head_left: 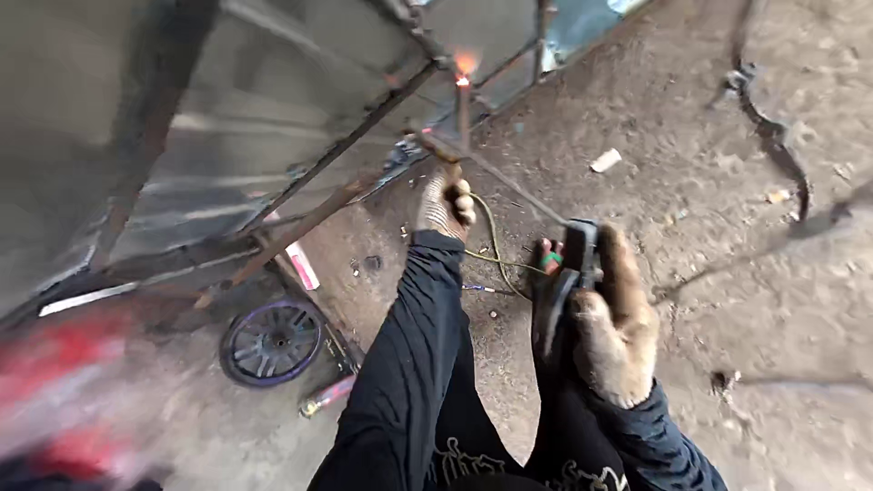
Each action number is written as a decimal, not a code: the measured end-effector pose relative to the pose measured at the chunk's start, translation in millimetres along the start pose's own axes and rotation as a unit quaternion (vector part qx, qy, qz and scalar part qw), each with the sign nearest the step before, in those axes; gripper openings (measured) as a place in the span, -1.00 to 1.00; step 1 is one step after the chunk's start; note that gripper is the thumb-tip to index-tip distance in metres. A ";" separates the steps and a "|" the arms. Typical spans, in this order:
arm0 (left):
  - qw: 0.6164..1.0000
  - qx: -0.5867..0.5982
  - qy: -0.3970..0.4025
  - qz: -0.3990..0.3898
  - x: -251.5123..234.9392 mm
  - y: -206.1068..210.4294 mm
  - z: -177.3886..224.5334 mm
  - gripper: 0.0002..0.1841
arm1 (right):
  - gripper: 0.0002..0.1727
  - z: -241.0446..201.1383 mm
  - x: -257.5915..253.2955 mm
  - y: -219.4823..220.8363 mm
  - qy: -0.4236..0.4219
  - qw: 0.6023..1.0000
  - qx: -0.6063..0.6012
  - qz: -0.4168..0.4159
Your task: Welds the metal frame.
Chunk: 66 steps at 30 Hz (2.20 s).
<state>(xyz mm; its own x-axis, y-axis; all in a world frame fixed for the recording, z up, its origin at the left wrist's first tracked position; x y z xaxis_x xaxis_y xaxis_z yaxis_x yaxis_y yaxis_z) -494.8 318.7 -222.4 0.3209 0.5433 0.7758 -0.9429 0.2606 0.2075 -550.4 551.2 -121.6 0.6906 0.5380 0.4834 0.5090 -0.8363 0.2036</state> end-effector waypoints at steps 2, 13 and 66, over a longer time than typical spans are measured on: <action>0.996 -0.068 0.017 0.059 25.6 -39.7 -0.3 -0.64 | -0.14 -2.8 2.0 -4.7 -0.006 1.000 -0.006 -0.017; 0.987 -0.028 0.137 0.080 75.1 -78.3 86.8 -0.52 | -0.14 -24.7 11.3 -20.3 -0.003 0.998 0.060 -0.034; 0.971 -0.053 0.195 0.127 63.2 -74.7 83.2 -0.57 | -0.23 -37.9 -17.2 3.0 0.044 0.995 0.047 -0.073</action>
<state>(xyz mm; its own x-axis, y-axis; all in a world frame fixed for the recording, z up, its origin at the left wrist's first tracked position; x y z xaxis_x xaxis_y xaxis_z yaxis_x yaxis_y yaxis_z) -411.5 267.2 -139.3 0.1090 0.8560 0.5053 -0.9881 0.1489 -0.0392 -580.3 535.5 -97.0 0.5594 0.6387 0.5284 0.6496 -0.7337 0.1991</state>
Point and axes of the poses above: each hand's wrist, its own x-axis away from the middle knuckle, its own y-axis out of the palm, z = x × y, the point moved 1 cm from there along -x, towards the middle knuckle, and after that the axes turned 9 degrees about y, right-handed, at the moved point
